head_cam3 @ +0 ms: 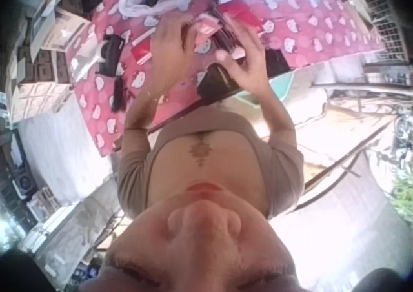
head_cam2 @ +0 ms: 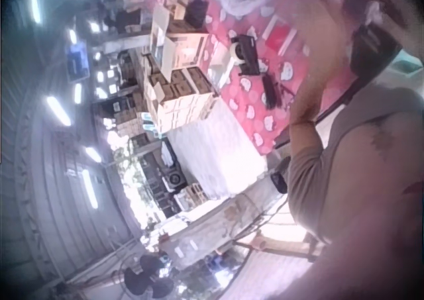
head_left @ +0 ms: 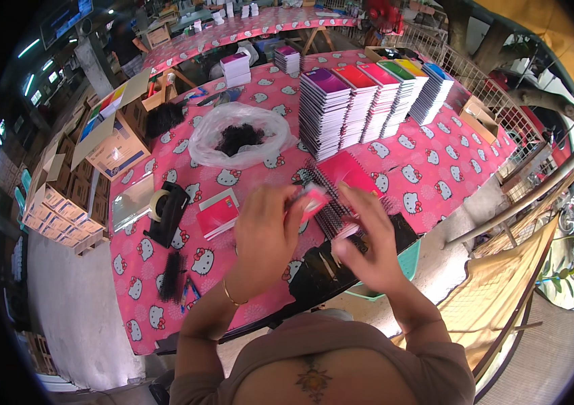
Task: The person takes spiral notebooks from a stack, inserts a white card into the front cover of each notebook, and places them back into a stack on a table.
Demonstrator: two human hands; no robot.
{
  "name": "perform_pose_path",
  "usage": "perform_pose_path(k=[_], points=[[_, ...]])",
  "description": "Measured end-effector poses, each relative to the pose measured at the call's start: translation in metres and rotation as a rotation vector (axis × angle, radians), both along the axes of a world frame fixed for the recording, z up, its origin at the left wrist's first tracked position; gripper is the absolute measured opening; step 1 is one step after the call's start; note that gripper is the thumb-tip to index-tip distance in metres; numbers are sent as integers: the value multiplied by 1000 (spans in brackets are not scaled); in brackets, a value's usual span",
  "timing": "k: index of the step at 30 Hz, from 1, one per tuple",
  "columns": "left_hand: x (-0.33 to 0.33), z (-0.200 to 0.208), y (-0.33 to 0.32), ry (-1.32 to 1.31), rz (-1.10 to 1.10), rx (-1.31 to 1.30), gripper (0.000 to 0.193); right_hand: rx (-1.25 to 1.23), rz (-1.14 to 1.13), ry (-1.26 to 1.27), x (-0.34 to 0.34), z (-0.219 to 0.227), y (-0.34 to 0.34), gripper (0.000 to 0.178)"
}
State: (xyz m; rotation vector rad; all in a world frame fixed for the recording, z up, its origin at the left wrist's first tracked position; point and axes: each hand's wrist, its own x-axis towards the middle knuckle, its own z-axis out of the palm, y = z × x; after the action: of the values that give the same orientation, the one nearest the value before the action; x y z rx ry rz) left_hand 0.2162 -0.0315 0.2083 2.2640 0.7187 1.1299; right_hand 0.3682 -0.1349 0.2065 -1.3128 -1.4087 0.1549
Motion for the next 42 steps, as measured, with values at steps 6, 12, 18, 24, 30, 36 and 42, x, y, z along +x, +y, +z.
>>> perform_pose_path(k=[6, 12, 18, 24, 30, 36, 42], points=[[88, 10, 44, -155, -199, 265, 19, -139, 130, 429, 67, -5, 22, 58], [128, -58, 97, 33, -280, 44, 22, -394, 96, -14, 164, -50, 69, 50], [102, -70, 100, -185, 37, 349, 25, -412, -192, -228, 162, -68, 69, 59], [-98, -183, 159, 389, 241, 170, 30, 33, -208, -156, 101, -25, 17, 41], [-161, -272, 168, 529, 249, 324, 35, -65, 357, -16, 5, -50, 29, 36], [-132, -212, 96, 530, 219, 291, 35, -83, 244, -85, -42, -145, 83, 52], [-121, -217, 23, 397, 270, 323, 37, -457, 415, 353, -84, -274, 95, 56]])
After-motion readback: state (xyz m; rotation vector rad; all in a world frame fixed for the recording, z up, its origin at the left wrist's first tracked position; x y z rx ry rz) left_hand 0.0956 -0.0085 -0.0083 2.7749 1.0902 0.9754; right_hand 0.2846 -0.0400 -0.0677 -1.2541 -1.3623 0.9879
